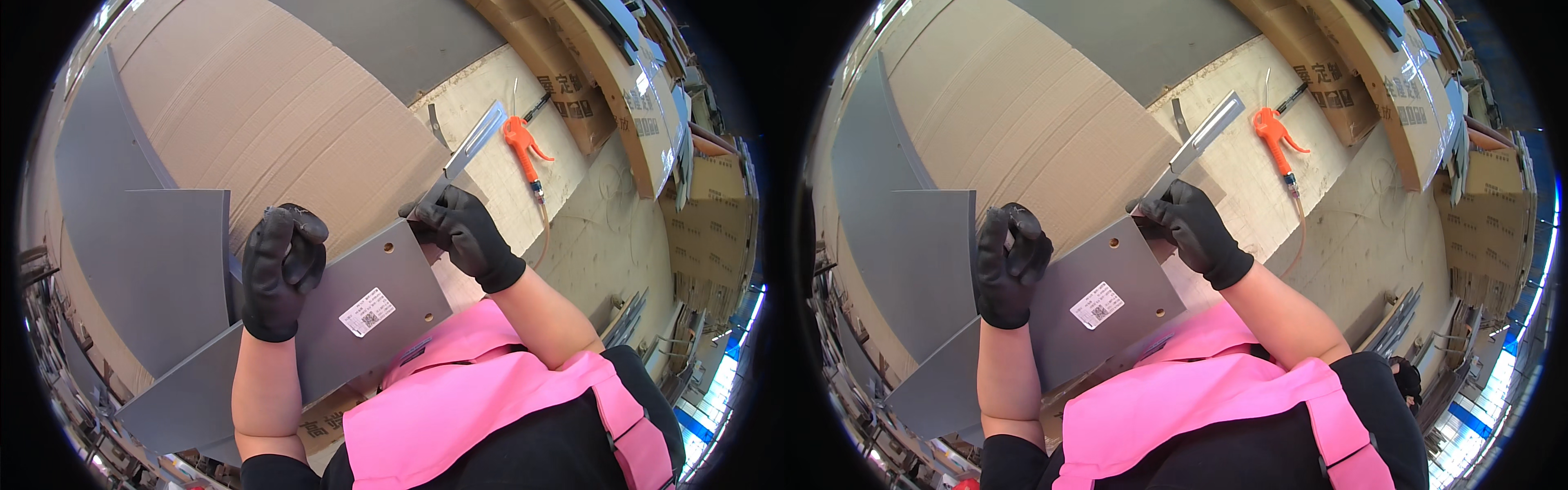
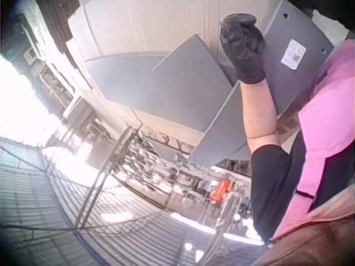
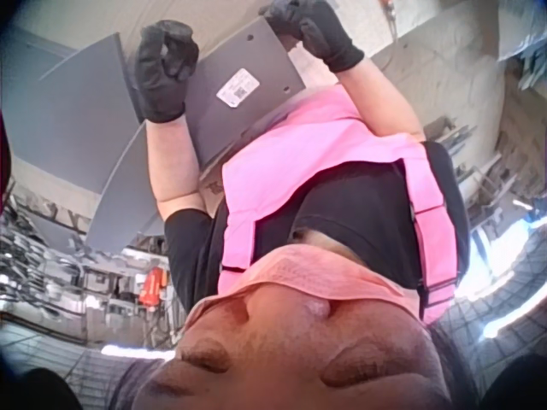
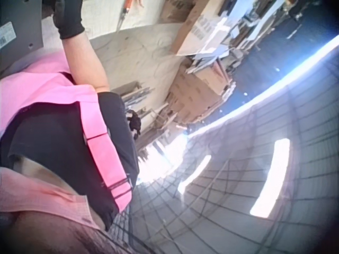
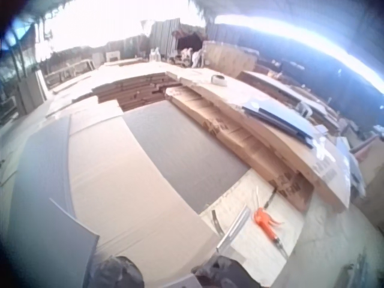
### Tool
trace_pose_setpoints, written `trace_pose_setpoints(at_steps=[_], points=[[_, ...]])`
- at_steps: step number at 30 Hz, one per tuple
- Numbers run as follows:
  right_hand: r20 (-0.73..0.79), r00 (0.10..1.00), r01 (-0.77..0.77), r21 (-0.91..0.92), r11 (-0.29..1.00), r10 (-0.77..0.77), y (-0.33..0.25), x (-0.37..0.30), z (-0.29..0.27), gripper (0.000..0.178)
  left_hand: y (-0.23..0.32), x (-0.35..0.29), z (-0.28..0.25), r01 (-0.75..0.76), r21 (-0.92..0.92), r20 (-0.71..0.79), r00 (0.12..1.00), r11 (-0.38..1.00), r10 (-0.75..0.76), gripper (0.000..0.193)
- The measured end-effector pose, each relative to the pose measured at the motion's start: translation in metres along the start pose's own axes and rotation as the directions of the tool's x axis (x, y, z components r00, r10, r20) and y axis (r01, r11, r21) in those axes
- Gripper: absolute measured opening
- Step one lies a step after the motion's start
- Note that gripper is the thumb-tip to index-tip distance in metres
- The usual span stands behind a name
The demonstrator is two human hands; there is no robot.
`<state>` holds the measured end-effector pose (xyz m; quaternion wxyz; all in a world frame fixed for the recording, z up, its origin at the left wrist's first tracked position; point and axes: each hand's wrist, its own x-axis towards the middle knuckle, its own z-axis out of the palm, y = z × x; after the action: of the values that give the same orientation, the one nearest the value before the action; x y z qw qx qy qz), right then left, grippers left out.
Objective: The person uses a utility knife to cut and trim gray panels on a cardboard-covered workbench. They then use a metal file to deburr edges and remove burrs from pre-drilled holes. The person handles multiple panels, flipping and repositioning them during the process.
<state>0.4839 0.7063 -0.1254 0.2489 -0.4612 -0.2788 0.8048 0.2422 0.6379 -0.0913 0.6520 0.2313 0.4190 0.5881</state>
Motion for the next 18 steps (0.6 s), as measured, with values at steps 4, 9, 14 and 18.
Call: trace_pose_setpoints(at_steps=[4, 9, 14, 18], points=[[-0.017, 1.0, 0.012, -0.053, 0.999, -0.013, 0.0012, 0.0012, 0.0, 0.017, -0.0009, -0.0004, 0.0001, -0.02, 0.005, 0.0, 1.0, 1.0, 0.02, 0.045], [-0.014, 0.998, 0.057, -0.101, 0.993, -0.059, 0.0023, 0.003, 0.0004, 0.021, -0.0023, 0.0, 0.0007, -0.018, -0.026, 0.002, 1.0, 1.0, 0.018, 0.046], [-0.057, 0.996, 0.06, -0.184, 0.981, -0.071, -0.0002, 0.0039, 0.0044, 0.023, -0.0024, 0.0012, -0.0003, -0.028, -0.04, 0.027, 0.999, 0.999, 0.029, 0.047], [-0.05, 0.996, 0.061, -0.283, 0.957, -0.078, -0.0027, 0.004, 0.0046, 0.023, -0.002, 0.0022, 0.0007, -0.021, -0.042, 0.023, 0.999, 0.999, 0.022, 0.047]])
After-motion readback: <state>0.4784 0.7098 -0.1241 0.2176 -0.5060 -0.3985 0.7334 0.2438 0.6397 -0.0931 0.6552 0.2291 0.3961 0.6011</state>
